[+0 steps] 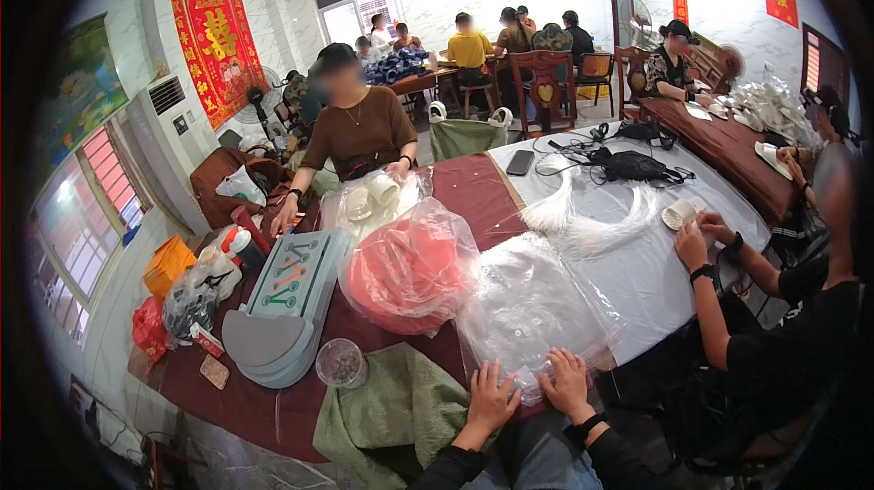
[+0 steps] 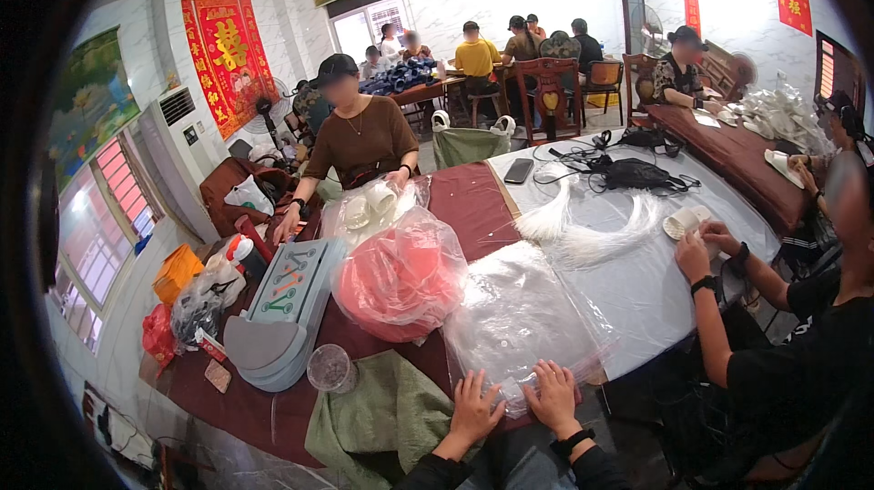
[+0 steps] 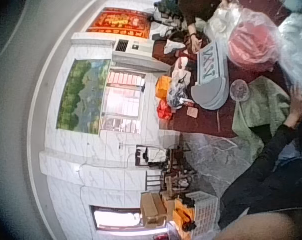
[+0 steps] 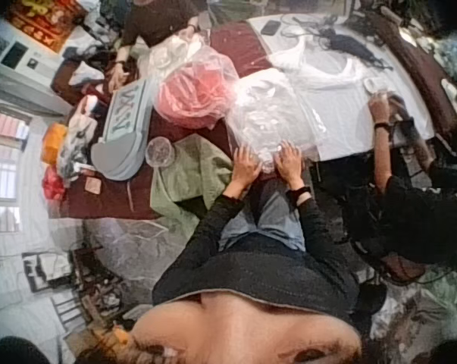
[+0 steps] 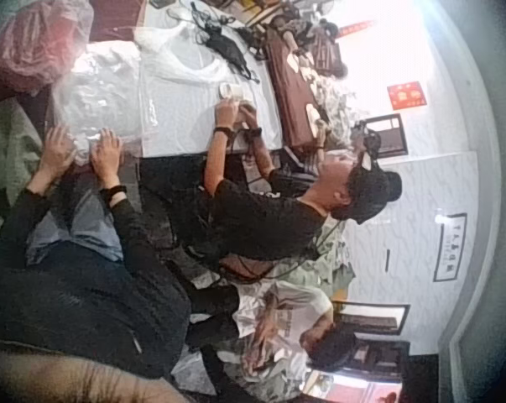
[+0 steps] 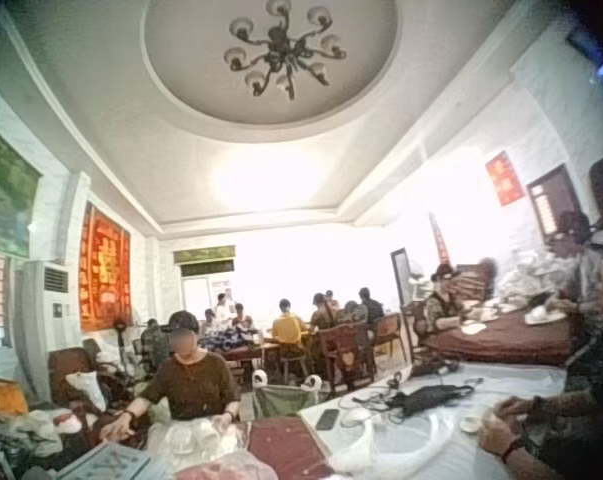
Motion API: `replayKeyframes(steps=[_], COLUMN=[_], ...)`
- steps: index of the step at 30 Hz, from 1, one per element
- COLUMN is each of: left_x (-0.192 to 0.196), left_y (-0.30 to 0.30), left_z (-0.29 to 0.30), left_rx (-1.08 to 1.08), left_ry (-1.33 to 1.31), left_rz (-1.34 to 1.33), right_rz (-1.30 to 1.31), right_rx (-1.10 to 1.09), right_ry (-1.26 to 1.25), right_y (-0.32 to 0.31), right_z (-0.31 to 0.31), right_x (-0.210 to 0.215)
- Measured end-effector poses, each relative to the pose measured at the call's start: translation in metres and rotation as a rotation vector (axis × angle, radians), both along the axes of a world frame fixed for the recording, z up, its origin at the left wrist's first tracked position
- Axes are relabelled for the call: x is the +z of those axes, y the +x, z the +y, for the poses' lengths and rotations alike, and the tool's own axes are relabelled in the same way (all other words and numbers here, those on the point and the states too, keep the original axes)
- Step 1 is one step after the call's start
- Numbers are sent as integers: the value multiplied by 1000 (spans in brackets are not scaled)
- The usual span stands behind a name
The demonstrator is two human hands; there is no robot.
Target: Packing white slippers/shoes into plastic bags for manufacturing quality control or shipping.
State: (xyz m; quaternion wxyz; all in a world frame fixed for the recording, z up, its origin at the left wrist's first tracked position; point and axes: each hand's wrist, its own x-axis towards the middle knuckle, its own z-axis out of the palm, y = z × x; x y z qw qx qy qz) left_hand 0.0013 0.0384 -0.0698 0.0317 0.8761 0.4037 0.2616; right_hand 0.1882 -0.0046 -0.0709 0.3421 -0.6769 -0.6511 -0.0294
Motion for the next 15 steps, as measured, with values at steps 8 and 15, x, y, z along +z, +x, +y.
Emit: replayKeyframes(steps=[8, 15], left_x=[2, 0], left_y=[1, 0], left_z=[-1, -1], left_rx=[4, 4], left_ry=[1, -6], left_rz=[-17, -13], right_rz=[-32, -46], right_rx=[9, 12], right_ry=[-14, -31], right_y=[2, 2], right_z=[0, -1], right_x=[-2, -2])
